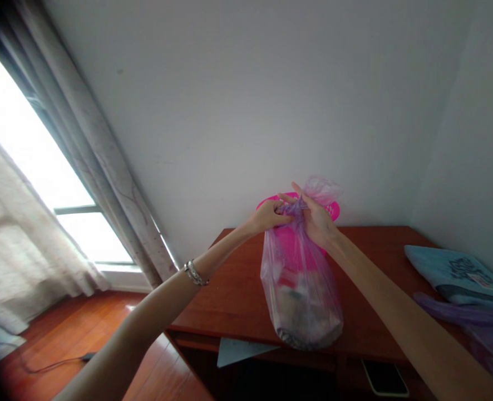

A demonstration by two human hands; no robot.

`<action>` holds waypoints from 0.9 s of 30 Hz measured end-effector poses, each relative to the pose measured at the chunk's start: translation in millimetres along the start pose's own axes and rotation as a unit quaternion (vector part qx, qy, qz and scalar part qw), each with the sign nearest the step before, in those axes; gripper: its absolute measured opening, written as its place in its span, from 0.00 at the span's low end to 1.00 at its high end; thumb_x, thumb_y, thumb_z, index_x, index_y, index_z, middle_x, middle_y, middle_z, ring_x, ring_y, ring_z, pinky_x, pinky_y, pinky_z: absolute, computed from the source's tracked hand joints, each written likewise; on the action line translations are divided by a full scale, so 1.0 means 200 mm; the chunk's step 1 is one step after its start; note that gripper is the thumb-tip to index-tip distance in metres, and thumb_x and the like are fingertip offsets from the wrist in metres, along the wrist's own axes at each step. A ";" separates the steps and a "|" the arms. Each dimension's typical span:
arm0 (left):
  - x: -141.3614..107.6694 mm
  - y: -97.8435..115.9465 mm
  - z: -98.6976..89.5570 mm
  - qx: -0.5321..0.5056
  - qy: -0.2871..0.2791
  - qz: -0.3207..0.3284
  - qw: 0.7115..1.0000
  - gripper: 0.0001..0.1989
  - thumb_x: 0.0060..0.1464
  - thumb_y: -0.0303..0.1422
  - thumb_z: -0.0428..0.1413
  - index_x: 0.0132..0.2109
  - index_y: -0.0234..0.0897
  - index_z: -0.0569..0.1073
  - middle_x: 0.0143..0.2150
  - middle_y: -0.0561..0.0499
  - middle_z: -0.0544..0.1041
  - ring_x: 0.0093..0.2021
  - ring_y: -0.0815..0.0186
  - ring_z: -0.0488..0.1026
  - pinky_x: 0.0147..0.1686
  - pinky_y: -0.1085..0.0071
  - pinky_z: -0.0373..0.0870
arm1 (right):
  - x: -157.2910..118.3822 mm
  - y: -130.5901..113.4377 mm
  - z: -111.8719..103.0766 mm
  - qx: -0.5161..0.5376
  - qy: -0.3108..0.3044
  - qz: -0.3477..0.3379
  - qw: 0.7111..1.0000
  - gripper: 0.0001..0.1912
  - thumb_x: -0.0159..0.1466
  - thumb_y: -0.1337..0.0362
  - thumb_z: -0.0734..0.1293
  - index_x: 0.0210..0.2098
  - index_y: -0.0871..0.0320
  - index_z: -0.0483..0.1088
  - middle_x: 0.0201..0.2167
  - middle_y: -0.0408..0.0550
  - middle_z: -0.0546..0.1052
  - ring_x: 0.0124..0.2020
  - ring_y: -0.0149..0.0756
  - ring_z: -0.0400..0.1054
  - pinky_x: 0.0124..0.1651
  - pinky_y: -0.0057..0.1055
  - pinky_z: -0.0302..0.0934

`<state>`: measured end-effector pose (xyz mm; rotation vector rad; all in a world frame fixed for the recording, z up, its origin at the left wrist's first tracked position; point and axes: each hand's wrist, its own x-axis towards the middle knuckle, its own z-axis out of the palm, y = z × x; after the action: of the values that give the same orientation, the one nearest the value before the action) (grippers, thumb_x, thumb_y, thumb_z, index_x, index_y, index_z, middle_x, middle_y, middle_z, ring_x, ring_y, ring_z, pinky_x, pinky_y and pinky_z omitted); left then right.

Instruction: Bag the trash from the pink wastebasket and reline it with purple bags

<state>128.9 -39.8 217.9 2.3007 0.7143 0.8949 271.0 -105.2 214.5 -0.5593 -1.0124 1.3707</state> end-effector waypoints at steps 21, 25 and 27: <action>-0.03 0.06 0.06 0.151 0.172 -0.028 0.973 0.12 0.53 0.29 0.51 0.24 0.38 0.59 0.22 0.55 0.62 0.25 0.69 0.58 0.27 0.70 0.48 | -0.01 0.03 -0.04 -0.022 -0.013 -0.033 0.999 0.28 0.68 0.57 0.57 0.67 0.40 0.50 0.38 0.40 0.77 0.28 0.27 0.68 0.30 0.25 0.65; -0.02 0.03 0.07 0.156 0.190 -0.013 0.969 0.11 0.53 0.29 0.51 0.25 0.38 0.59 0.22 0.56 0.61 0.25 0.69 0.57 0.27 0.70 0.47 | -0.01 0.03 -0.04 -0.009 -0.012 -0.029 0.999 0.28 0.68 0.57 0.57 0.67 0.39 0.50 0.30 0.38 0.75 0.23 0.25 0.64 0.28 0.24 0.65; -0.02 0.02 0.07 0.153 0.195 -0.006 0.969 0.11 0.54 0.29 0.51 0.25 0.38 0.59 0.22 0.56 0.61 0.25 0.69 0.57 0.27 0.70 0.47 | -0.02 0.03 -0.04 -0.003 -0.009 -0.026 1.000 0.27 0.69 0.57 0.57 0.66 0.39 0.50 0.29 0.37 0.74 0.22 0.25 0.63 0.28 0.24 0.66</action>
<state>137.2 -49.3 209.1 2.4026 1.0969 1.3325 274.3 -105.6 205.0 -0.5223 -1.0392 1.3281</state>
